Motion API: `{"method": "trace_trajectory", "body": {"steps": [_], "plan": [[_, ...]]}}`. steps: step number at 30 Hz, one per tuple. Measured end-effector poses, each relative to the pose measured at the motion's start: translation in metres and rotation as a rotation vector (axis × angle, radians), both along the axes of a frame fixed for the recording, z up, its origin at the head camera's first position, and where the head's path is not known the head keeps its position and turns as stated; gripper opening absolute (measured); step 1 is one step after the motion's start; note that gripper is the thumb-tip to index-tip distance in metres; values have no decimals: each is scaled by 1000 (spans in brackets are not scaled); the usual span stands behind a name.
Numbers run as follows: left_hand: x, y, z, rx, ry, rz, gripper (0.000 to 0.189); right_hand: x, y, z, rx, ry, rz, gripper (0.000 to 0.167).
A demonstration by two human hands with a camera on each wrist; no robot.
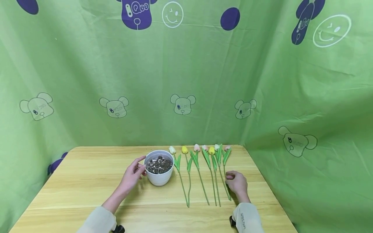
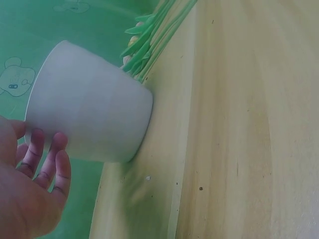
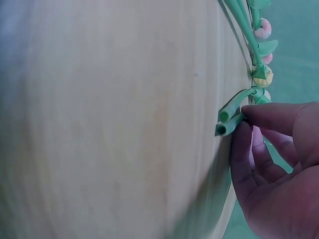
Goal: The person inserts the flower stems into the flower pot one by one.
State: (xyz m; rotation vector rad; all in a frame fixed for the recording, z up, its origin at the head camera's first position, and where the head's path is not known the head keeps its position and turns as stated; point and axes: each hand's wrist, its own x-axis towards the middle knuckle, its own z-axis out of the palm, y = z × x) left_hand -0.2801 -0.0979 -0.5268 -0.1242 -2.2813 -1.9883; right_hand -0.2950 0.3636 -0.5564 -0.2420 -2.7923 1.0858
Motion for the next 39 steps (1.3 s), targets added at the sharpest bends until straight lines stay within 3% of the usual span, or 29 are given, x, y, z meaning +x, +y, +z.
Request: {"method": "trace_trajectory", "body": {"steps": [14, 27, 39], "plan": [[1, 2, -3, -3, 2, 10, 49, 0, -4, 6, -135, -32, -47, 45], [3, 2, -4, 9, 21, 11, 48, 1, -10, 16, -515, -79, -57, 50], [3, 4, -4, 22, 4, 17, 50, 7, -10, 28, -702, -131, -60, 58]]}}
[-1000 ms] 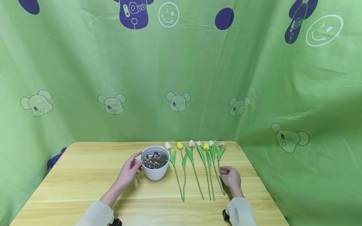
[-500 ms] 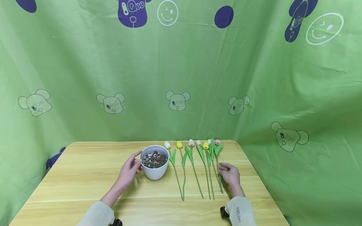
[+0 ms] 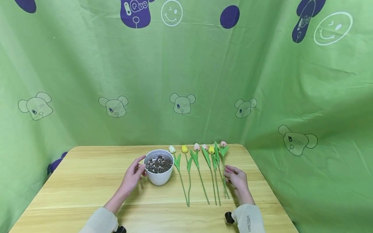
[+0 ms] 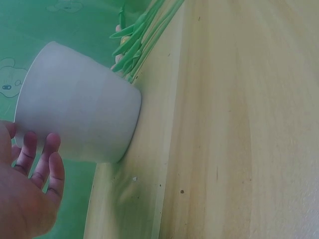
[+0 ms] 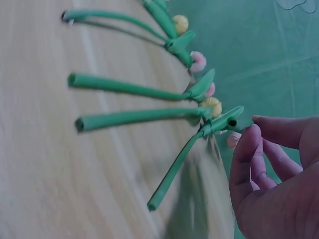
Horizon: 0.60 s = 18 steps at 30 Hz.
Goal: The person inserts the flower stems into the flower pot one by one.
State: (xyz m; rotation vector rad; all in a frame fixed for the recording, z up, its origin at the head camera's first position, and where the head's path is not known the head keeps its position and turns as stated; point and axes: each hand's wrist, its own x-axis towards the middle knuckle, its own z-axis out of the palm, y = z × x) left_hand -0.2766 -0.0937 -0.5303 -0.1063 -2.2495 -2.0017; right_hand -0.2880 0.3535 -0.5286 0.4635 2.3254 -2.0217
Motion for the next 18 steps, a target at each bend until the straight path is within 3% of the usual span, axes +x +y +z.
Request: {"method": "trace_trajectory", "body": {"steps": [5, 7, 13, 18], "plan": [[16, 2, 27, 5, -18, -27, 49, 3, -2, 6, -48, -7, -4, 61], [18, 2, 31, 7, -22, -34, 49, 3, -3, 9, -36, -3, 3, 61], [0, 3, 0, 20, -17, -5, 50, 2, -11, 19, -79, 34, 15, 63], [-1, 3, -6, 27, 7, 17, 48, 1, -22, 24, -99, 58, 37, 61]]}}
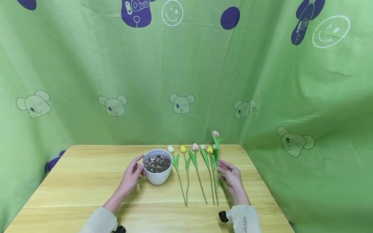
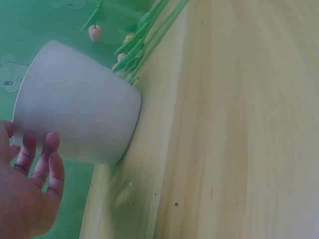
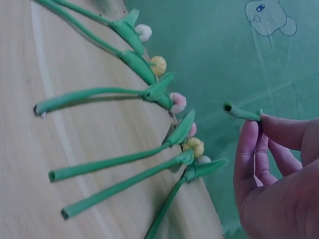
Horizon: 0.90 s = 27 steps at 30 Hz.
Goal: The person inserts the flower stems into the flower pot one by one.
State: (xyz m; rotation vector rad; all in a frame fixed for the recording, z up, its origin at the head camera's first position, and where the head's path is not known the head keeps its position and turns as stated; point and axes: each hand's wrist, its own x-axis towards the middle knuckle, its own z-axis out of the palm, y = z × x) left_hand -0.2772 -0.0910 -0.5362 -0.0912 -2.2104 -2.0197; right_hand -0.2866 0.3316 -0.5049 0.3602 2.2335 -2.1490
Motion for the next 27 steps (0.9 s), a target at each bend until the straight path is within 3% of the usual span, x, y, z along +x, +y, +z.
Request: {"method": "trace_trajectory", "body": {"steps": [17, 27], "plan": [[1, 2, 6, 36, -13, 16, 47, -1, -33, 22, -61, 106, 96, 58], [-1, 1, 3, 38, -14, 21, 46, -6, -65, 34, -142, 183, 121, 58]]}}
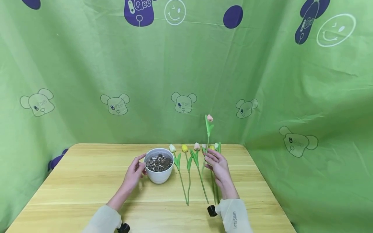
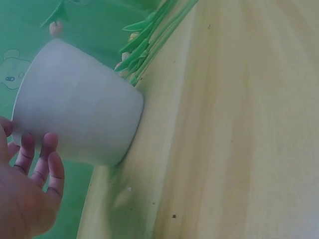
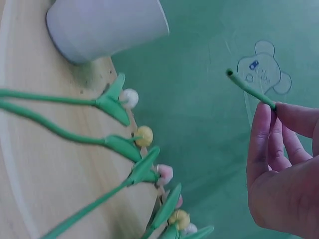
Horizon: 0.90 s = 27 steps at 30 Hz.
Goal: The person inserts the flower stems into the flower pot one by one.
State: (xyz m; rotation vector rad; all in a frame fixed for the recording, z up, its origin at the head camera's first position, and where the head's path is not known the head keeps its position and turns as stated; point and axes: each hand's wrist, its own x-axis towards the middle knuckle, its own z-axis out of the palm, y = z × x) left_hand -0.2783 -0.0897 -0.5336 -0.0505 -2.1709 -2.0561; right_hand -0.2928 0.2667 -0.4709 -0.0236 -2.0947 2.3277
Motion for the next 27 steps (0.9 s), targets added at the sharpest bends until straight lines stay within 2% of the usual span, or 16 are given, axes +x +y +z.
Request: {"method": "trace_trajectory", "body": {"steps": [8, 15, 19, 22, 27], "plan": [[-3, 2, -5, 24, -1, 5, 47, -7, -26, 11, -67, 56, -4, 56], [-1, 1, -4, 6, 25, 27, 44, -15, -54, 20, -38, 123, 27, 53], [0, 3, -4, -9, 36, 22, 43, -16, -71, 25, -23, 140, 18, 53], [5, 3, 7, -16, 17, 6, 43, -18, -84, 29, -23, 150, 9, 52], [4, 2, 4, -12, 29, 11, 43, -22, -105, 36, -9, 192, 19, 48]]}}
